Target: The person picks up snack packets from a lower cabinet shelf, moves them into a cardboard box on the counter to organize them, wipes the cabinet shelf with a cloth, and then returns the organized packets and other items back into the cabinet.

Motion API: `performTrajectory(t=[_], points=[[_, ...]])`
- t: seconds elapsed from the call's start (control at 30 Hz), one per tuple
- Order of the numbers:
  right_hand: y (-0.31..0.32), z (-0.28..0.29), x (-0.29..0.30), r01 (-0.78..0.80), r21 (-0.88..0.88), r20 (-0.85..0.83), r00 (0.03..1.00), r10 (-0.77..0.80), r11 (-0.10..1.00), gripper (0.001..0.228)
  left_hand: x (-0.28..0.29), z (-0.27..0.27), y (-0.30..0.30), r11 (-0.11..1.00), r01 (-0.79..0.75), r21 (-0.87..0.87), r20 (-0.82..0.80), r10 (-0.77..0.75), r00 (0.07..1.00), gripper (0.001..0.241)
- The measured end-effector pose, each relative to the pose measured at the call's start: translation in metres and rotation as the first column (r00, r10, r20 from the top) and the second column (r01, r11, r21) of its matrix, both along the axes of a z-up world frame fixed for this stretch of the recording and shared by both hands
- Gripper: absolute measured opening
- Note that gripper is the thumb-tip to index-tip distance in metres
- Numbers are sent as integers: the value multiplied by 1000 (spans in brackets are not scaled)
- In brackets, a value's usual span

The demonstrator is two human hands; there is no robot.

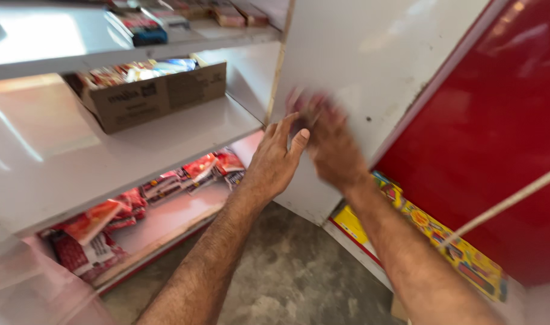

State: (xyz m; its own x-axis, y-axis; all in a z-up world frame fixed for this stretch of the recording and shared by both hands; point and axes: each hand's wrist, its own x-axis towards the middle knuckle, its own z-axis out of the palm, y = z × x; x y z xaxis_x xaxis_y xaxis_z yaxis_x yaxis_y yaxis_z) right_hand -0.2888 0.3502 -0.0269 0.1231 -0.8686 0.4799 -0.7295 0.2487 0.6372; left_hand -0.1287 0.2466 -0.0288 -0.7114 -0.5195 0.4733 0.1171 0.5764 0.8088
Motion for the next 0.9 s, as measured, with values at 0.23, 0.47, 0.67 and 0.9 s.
performTrajectory(t=[0.23, 0.47, 0.67, 0.9], points=[[62, 57, -29, 186, -318, 63, 983, -174, 930, 19, -10, -25, 18, 1000, -19, -1, -14, 19, 1000, 56], [55, 51, -32, 117, -562, 356, 928, 112, 819, 29, -17, -15, 34, 998, 53, 24, 38, -54, 998, 57], [50, -2, -11, 213, -213, 201, 965, -170, 954, 44, -19, -26, 41, 998, -6, -56, 11, 7, 1000, 55], [22, 98, -60, 89, -721, 177, 982, 58, 687, 28, 2, -22, 23, 996, -19, -91, -1, 19, 1000, 59]])
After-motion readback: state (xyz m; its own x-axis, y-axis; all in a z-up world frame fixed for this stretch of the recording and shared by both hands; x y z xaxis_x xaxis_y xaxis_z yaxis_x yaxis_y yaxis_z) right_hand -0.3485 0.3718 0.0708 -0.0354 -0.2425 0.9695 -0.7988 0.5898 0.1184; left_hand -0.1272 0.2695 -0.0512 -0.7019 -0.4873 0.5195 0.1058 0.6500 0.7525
